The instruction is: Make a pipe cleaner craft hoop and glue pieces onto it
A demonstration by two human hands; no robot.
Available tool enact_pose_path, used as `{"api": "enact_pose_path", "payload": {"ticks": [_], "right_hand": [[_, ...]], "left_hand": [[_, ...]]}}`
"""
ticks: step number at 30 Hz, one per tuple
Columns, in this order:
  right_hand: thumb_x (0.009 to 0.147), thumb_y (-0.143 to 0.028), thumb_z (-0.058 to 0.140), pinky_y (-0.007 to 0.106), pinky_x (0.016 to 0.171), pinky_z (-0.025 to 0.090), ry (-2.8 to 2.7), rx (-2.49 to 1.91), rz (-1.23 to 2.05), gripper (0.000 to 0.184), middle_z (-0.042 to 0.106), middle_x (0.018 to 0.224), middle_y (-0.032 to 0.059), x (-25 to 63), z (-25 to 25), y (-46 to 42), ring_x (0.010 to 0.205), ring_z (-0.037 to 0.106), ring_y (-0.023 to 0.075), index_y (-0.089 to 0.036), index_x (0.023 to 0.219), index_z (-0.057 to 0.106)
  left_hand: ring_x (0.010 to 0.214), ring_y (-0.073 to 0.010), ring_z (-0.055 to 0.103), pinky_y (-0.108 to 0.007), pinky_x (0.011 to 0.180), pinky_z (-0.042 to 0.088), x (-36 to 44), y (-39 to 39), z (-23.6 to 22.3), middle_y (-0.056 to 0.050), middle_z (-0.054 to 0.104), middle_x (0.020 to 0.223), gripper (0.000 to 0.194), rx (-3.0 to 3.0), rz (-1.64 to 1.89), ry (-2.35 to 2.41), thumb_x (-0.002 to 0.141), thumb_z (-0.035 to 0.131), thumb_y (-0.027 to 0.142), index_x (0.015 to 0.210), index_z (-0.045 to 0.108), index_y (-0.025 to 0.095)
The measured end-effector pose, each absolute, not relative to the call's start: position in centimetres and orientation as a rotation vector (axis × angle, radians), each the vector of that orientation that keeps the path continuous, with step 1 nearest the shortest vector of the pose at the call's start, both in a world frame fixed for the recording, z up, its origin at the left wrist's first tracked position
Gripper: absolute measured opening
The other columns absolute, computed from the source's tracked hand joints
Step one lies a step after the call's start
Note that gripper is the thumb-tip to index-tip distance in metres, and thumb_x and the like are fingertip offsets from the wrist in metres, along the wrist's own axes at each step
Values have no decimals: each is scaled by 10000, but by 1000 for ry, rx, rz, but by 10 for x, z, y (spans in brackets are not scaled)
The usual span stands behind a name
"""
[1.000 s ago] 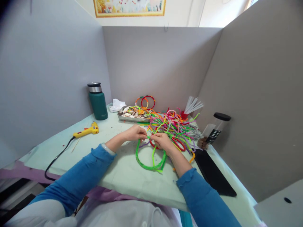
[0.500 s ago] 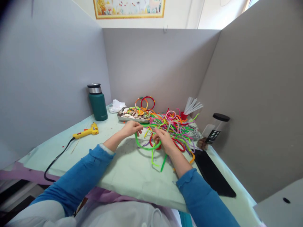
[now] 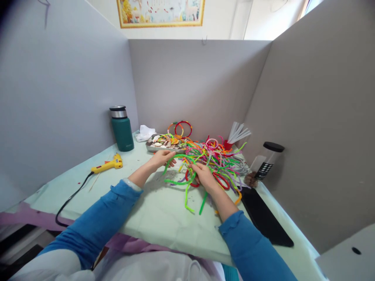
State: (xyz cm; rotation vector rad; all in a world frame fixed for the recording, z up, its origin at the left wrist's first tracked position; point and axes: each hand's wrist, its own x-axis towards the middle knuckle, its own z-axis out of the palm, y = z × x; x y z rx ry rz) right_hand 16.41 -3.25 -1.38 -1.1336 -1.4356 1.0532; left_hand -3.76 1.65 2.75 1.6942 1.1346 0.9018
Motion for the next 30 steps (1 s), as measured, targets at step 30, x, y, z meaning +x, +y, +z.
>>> {"api": "enact_pose_path", "payload": {"ticks": [30], "right_hand": [[742, -275, 465, 261, 553, 306, -1987, -2070, -124, 214, 658, 832, 86, 161, -10, -39, 743, 584, 204, -181, 823, 638]], "left_hand": [[912, -242, 598, -276, 732, 437, -60, 36, 16, -131, 655, 1007, 274, 2316, 297, 1936, 676, 601, 301, 900, 687, 169]]}}
